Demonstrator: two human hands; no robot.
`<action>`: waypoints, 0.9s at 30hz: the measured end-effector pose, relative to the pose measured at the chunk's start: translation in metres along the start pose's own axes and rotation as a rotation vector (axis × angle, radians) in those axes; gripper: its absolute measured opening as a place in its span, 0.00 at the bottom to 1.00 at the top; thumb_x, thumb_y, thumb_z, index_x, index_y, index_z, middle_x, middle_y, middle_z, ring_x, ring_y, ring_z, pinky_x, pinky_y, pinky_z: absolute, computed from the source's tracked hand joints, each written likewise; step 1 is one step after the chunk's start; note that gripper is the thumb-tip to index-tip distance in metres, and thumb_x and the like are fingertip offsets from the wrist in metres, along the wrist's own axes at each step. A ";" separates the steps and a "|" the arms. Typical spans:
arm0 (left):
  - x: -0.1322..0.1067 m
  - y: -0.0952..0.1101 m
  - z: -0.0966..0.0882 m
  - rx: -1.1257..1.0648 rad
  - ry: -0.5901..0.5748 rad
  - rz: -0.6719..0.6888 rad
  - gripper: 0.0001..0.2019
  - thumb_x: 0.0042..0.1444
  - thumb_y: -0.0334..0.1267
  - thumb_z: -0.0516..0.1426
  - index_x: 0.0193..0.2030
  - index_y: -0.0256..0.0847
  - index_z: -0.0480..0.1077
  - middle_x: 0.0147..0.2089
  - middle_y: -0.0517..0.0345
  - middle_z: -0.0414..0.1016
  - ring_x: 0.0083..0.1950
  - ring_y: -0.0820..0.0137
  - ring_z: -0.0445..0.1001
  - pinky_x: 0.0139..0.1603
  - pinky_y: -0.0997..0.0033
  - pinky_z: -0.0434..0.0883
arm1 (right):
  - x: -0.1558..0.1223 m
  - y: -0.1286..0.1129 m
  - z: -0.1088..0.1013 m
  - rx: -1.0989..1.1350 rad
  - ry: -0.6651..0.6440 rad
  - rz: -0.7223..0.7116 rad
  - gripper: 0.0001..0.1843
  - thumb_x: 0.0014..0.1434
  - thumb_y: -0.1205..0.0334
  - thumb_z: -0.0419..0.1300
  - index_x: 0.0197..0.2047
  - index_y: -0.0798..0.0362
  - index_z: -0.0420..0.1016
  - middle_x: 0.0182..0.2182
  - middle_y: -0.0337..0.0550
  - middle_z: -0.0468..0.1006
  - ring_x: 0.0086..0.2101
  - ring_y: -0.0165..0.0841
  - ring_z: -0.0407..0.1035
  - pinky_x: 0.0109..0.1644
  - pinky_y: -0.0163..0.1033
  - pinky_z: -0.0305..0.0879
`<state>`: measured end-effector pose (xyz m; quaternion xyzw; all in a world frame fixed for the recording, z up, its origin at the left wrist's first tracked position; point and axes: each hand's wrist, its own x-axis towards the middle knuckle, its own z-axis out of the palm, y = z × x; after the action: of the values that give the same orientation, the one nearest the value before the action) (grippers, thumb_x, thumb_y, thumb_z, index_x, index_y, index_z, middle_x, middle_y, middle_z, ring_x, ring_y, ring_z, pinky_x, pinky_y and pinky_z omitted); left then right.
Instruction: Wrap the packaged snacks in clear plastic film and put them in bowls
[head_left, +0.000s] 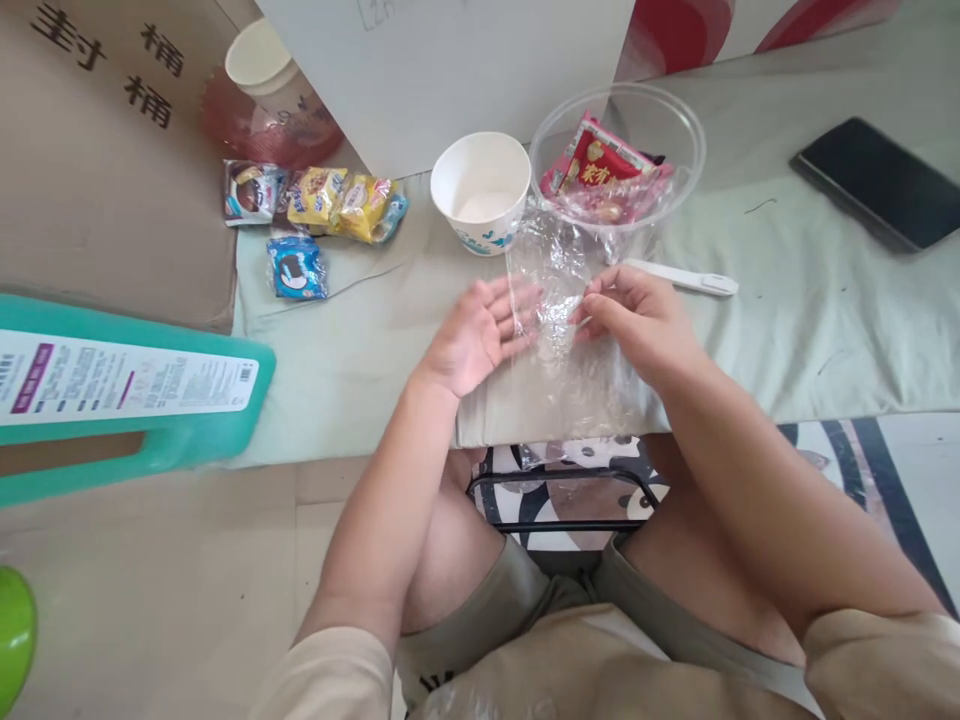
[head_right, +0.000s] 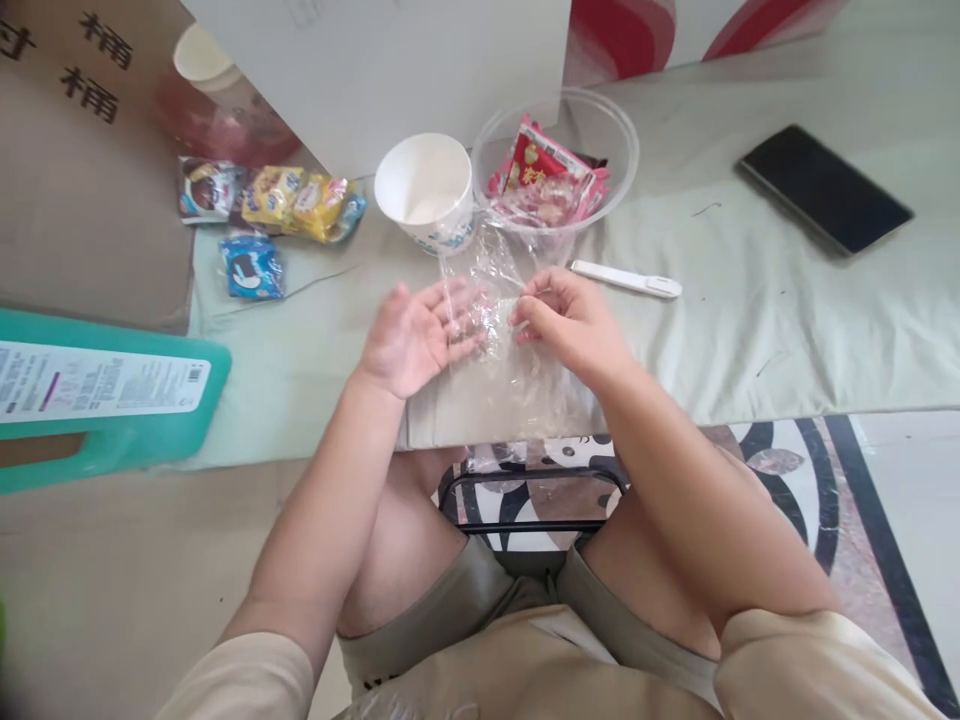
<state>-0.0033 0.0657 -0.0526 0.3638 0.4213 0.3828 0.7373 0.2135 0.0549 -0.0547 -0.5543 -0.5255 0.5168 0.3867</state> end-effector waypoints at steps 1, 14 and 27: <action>0.000 -0.005 0.006 0.042 -0.006 -0.047 0.25 0.53 0.59 0.66 0.49 0.42 0.73 0.58 0.44 0.81 0.55 0.58 0.82 0.48 0.60 0.82 | 0.000 0.003 0.001 0.000 0.022 0.020 0.11 0.59 0.53 0.63 0.35 0.47 0.66 0.29 0.41 0.79 0.26 0.32 0.74 0.32 0.40 0.73; 0.010 -0.012 0.020 0.207 0.155 -0.067 0.12 0.52 0.37 0.65 0.43 0.41 0.72 0.31 0.61 0.80 0.28 0.74 0.80 0.28 0.78 0.75 | -0.016 0.017 -0.018 -0.095 -0.015 -0.002 0.13 0.55 0.53 0.64 0.41 0.50 0.73 0.23 0.35 0.73 0.23 0.29 0.62 0.28 0.37 0.57; 0.009 -0.012 0.004 0.260 -0.072 -0.103 0.13 0.53 0.44 0.68 0.41 0.40 0.76 0.31 0.60 0.82 0.25 0.72 0.80 0.23 0.77 0.72 | -0.012 0.035 -0.021 0.025 -0.023 -0.364 0.07 0.56 0.67 0.60 0.35 0.49 0.79 0.49 0.45 0.81 0.41 0.34 0.76 0.33 0.37 0.69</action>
<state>0.0067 0.0678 -0.0640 0.4475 0.4587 0.2734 0.7174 0.2418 0.0406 -0.0836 -0.4391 -0.6151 0.4511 0.4747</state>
